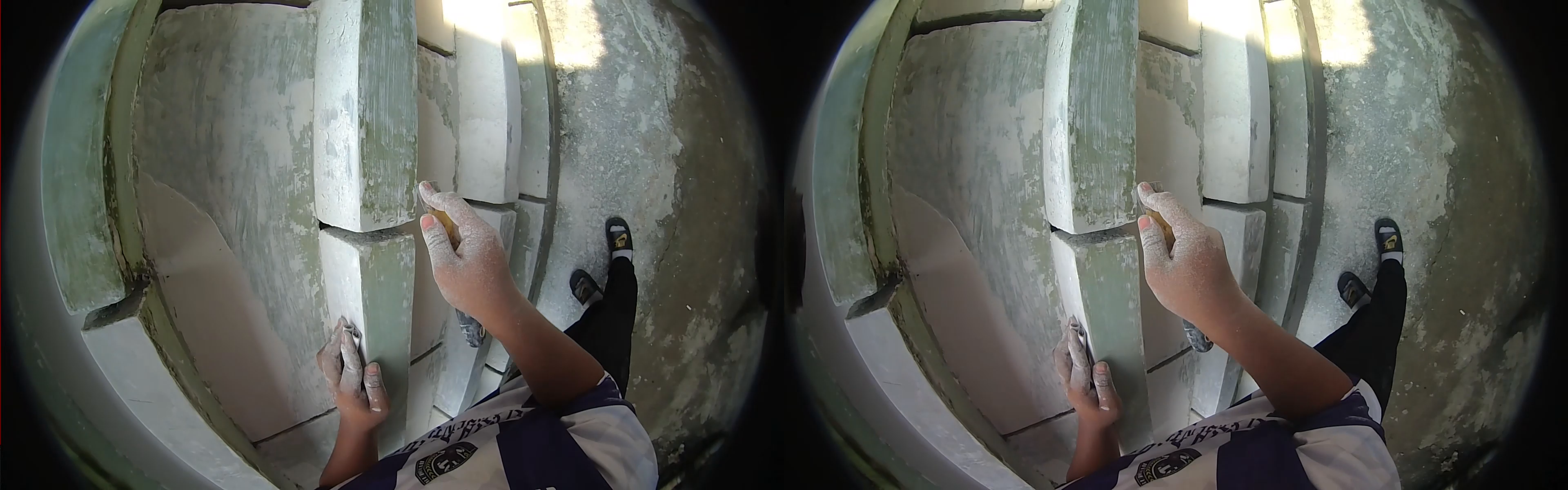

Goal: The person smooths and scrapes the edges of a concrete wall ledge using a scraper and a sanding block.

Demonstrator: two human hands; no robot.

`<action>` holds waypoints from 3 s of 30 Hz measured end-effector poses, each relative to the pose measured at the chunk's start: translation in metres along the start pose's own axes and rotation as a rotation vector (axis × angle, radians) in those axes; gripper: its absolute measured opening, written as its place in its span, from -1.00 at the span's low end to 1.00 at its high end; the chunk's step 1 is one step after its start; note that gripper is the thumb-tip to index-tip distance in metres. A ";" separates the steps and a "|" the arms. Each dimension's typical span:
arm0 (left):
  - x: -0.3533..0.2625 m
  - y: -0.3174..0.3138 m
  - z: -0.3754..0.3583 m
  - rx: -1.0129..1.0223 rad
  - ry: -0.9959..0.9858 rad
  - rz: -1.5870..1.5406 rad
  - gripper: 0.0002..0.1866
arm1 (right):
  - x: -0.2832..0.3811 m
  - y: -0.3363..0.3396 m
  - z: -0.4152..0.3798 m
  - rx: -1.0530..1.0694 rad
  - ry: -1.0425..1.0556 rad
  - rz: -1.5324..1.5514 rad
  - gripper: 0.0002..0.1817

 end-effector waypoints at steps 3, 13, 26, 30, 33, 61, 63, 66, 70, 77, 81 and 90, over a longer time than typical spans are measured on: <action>-0.001 0.000 0.001 -0.013 -0.045 -0.013 -0.41 | -0.001 -0.001 -0.006 0.001 0.027 -0.018 -0.64; 0.000 -0.001 0.000 -0.019 -0.008 -0.047 -0.41 | -0.003 0.000 -0.010 -0.041 0.061 -0.025 -0.64; 0.000 0.000 -0.003 -0.009 0.001 -0.031 -0.40 | 0.000 -0.001 0.009 -0.019 -0.006 0.039 -0.62; -0.002 -0.001 0.001 -0.038 -0.015 -0.088 -0.40 | 0.005 -0.008 -0.017 -0.077 0.130 0.025 -0.63; 0.000 -0.001 0.000 -0.031 -0.015 -0.046 -0.40 | 0.000 -0.004 0.006 0.063 -0.094 0.085 -0.62; 0.001 0.000 0.001 -0.007 -0.001 -0.040 -0.39 | -0.002 -0.007 -0.022 -0.030 0.116 0.015 -0.61; 0.000 0.000 0.000 0.000 -0.026 -0.010 -0.39 | -0.003 -0.004 -0.015 0.070 0.028 0.006 -0.61; -0.002 0.001 0.002 0.003 0.034 -0.012 -0.40 | -0.004 -0.006 -0.014 -0.011 0.042 0.050 -0.62; 0.000 0.001 0.001 -0.010 -0.012 -0.017 -0.40 | -0.010 -0.011 -0.026 0.061 -0.024 0.035 -0.62; 0.001 0.002 -0.001 -0.014 -0.009 -0.040 -0.40 | -0.052 -0.032 -0.031 0.050 -0.025 0.127 -0.62; 0.003 0.001 -0.003 -0.006 -0.021 -0.050 -0.38 | -0.046 -0.015 -0.035 0.047 -0.123 0.166 -0.60; 0.002 0.001 -0.001 -0.008 -0.029 -0.027 -0.37 | -0.005 -0.004 0.019 -0.018 0.087 0.052 -0.68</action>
Point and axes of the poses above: each hand's wrist, its own z-axis towards the middle knuckle, its own y-axis out of the back of the hand, x = y × z, the point moved 7 cm from there along z, towards the middle knuckle, and after that the axes turned 12 degrees about -z, right-handed, at the moved point
